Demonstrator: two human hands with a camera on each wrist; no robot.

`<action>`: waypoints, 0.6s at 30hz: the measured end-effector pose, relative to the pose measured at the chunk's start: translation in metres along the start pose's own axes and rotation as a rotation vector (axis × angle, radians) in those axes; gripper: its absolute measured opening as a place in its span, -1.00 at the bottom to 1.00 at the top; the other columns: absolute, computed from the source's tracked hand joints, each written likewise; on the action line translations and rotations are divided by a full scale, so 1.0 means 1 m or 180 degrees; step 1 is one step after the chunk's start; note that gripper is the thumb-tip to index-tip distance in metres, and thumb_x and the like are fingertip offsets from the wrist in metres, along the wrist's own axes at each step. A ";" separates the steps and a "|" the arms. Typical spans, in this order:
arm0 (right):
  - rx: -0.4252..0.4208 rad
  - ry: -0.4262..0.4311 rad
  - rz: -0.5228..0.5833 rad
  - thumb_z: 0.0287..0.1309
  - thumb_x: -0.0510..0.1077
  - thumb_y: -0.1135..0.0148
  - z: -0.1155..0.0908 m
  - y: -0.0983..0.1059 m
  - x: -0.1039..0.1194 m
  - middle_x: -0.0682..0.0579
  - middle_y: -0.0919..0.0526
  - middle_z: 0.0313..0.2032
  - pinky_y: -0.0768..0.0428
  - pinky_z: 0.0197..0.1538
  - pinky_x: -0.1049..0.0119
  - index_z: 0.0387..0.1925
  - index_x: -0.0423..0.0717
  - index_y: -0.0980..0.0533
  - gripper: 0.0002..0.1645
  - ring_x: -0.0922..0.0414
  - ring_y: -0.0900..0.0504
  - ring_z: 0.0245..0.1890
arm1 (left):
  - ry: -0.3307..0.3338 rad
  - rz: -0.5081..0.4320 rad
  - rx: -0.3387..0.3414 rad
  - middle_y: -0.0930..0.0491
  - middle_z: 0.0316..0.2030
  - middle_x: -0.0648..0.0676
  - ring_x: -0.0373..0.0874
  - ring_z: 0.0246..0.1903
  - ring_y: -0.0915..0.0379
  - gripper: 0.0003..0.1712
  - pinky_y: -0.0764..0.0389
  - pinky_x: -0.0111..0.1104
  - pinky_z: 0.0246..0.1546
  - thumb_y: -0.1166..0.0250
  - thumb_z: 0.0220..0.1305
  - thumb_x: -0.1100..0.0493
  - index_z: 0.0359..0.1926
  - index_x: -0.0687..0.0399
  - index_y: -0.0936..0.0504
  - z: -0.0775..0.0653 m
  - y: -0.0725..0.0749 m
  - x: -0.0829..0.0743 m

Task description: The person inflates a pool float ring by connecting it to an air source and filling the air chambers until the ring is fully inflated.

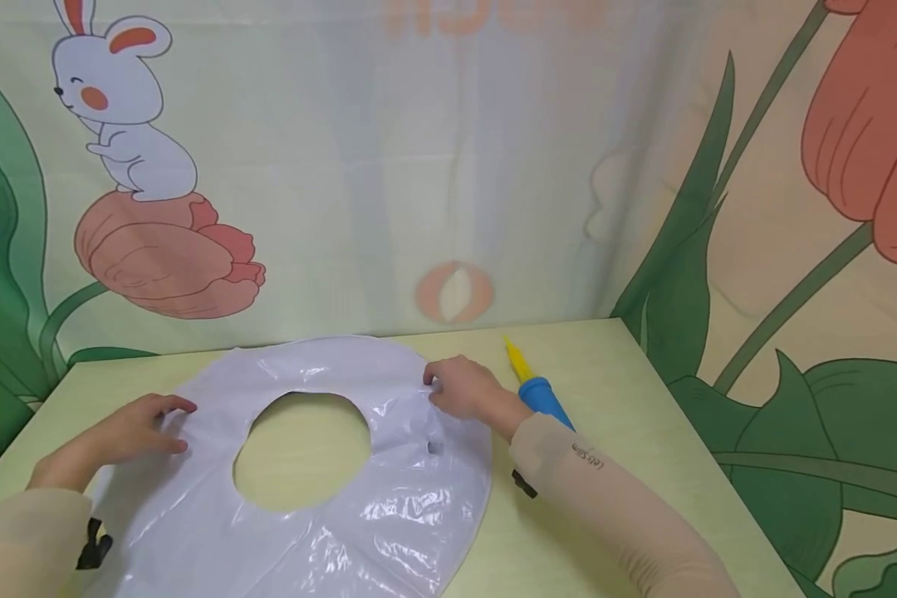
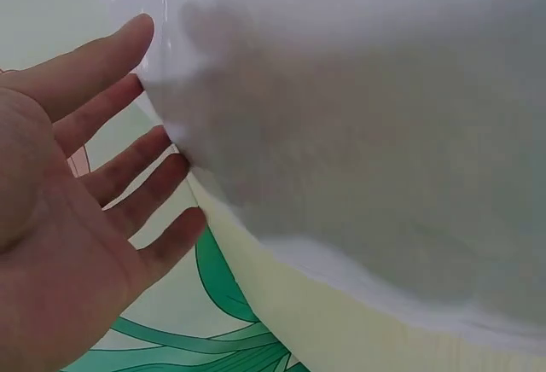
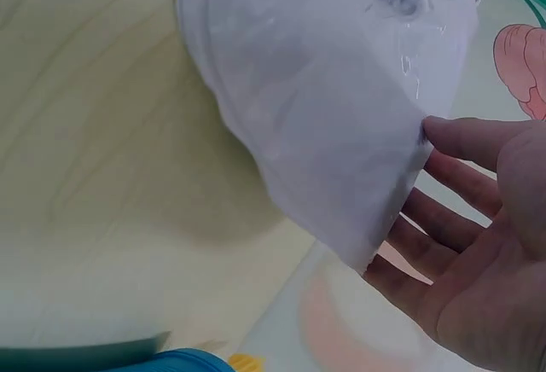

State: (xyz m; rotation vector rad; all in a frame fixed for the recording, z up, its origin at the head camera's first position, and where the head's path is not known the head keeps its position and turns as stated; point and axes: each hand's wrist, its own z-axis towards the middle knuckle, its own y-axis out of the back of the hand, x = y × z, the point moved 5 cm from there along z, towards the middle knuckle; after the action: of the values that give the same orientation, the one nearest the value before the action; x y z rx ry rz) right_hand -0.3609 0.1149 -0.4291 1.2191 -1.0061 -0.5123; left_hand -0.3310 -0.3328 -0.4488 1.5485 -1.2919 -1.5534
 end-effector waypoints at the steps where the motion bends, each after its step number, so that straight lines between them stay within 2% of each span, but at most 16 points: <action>1: 0.0045 0.0008 0.0019 0.31 -0.21 -0.33 0.000 -0.002 -0.001 -0.05 -0.70 0.03 -0.50 0.24 0.05 0.07 -0.14 -0.64 -0.69 -0.05 -0.61 0.10 | 0.0007 -0.0022 0.0064 -0.37 0.18 0.59 0.52 0.16 -0.28 -0.36 -0.29 0.37 0.17 -0.50 0.18 0.13 0.18 0.40 -0.51 0.000 -0.001 0.000; 5: 0.0243 0.0031 0.0052 0.29 -0.20 -0.35 -0.002 -0.012 -0.004 -0.04 -0.71 -0.02 -0.50 0.21 0.07 0.02 -0.15 -0.64 -0.71 -0.03 -0.61 0.04 | 0.0024 -0.0117 0.0268 -0.39 0.19 0.57 0.48 0.13 -0.35 -0.41 -0.36 0.32 0.14 -0.40 0.32 0.05 0.19 0.39 -0.51 -0.002 -0.005 -0.001; 9: 0.0440 0.0055 0.0071 0.28 -0.20 -0.36 -0.003 -0.021 -0.008 -0.04 -0.69 -0.04 -0.47 0.22 0.06 0.01 -0.17 -0.63 -0.71 -0.03 -0.59 0.03 | 0.0132 -0.0128 0.0417 -0.41 0.19 0.55 0.48 0.13 -0.35 -0.40 -0.37 0.32 0.13 -0.34 0.37 -0.02 0.20 0.38 -0.52 -0.003 -0.006 -0.002; 14: 0.0567 0.0004 0.0129 0.29 -0.17 -0.34 -0.005 -0.029 -0.011 -0.08 -0.63 0.09 -0.40 0.31 0.06 0.10 -0.16 -0.61 -0.63 -0.06 -0.53 0.17 | 0.0277 -0.0058 0.0583 -0.41 0.18 0.54 0.50 0.15 -0.31 -0.34 -0.33 0.34 0.16 -0.35 0.36 -0.09 0.19 0.39 -0.52 -0.002 -0.007 -0.002; 18: 0.0548 0.0023 0.0172 0.37 -0.20 -0.25 -0.005 -0.029 -0.012 -0.10 -0.62 0.16 -0.36 0.36 0.05 0.17 -0.17 -0.60 -0.63 -0.07 -0.50 0.26 | 0.0308 0.0017 0.0656 -0.47 0.13 0.50 0.45 0.11 -0.37 -0.34 -0.36 0.33 0.13 -0.32 0.37 -0.11 0.17 0.40 -0.52 -0.001 -0.004 -0.012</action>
State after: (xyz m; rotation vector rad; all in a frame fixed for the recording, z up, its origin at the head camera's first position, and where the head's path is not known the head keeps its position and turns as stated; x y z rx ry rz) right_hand -0.3571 0.1178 -0.4602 1.3413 -1.0915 -0.3848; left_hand -0.3271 -0.3210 -0.4478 1.7222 -1.4361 -1.3589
